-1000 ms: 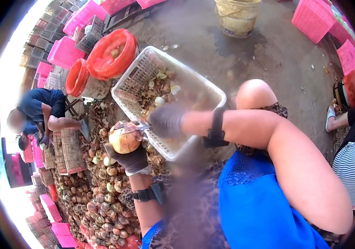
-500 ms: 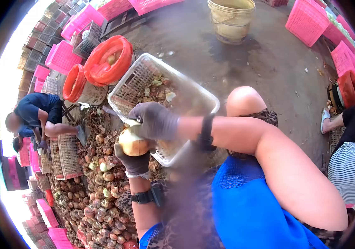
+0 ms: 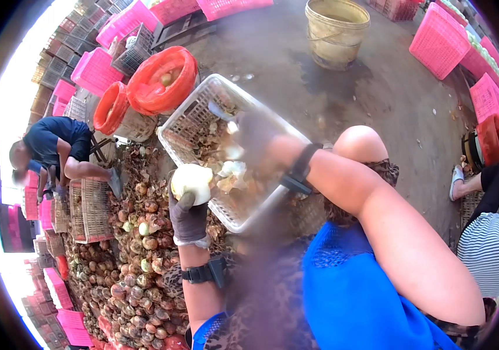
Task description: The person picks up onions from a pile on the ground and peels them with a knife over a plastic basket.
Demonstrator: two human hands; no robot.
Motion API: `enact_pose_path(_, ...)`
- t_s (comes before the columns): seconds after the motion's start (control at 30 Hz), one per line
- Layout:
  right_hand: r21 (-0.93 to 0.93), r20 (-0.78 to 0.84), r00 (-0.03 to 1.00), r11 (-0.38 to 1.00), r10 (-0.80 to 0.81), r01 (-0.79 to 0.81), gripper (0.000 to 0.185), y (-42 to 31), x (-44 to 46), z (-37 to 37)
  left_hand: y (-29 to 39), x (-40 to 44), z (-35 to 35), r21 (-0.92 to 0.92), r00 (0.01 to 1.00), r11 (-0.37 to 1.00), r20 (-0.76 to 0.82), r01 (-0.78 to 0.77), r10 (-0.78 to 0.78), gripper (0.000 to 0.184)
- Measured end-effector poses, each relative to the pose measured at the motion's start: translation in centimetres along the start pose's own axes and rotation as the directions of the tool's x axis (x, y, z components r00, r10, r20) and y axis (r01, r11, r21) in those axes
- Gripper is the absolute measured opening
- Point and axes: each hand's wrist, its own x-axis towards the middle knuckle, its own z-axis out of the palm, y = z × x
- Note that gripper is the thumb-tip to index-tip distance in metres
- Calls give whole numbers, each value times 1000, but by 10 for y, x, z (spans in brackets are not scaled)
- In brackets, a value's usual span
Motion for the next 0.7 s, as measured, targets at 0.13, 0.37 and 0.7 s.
enact_pose_path(0.13,80,65,984,984,-167,162,47,-11,-12,18,3,6,-10,-39,991,995,90,-96,99,81)
enact_pose_path(0.37,782,188,960,623,-209,-17,52,-28,-39,43,1,26,10,196,979,962,112,-191,172,86)
enact_pose_path(0.7,141,143,965,970,-220,200,67,-60,-46,22,-26,26,-5,350,972,914,-35,-205,232,84)
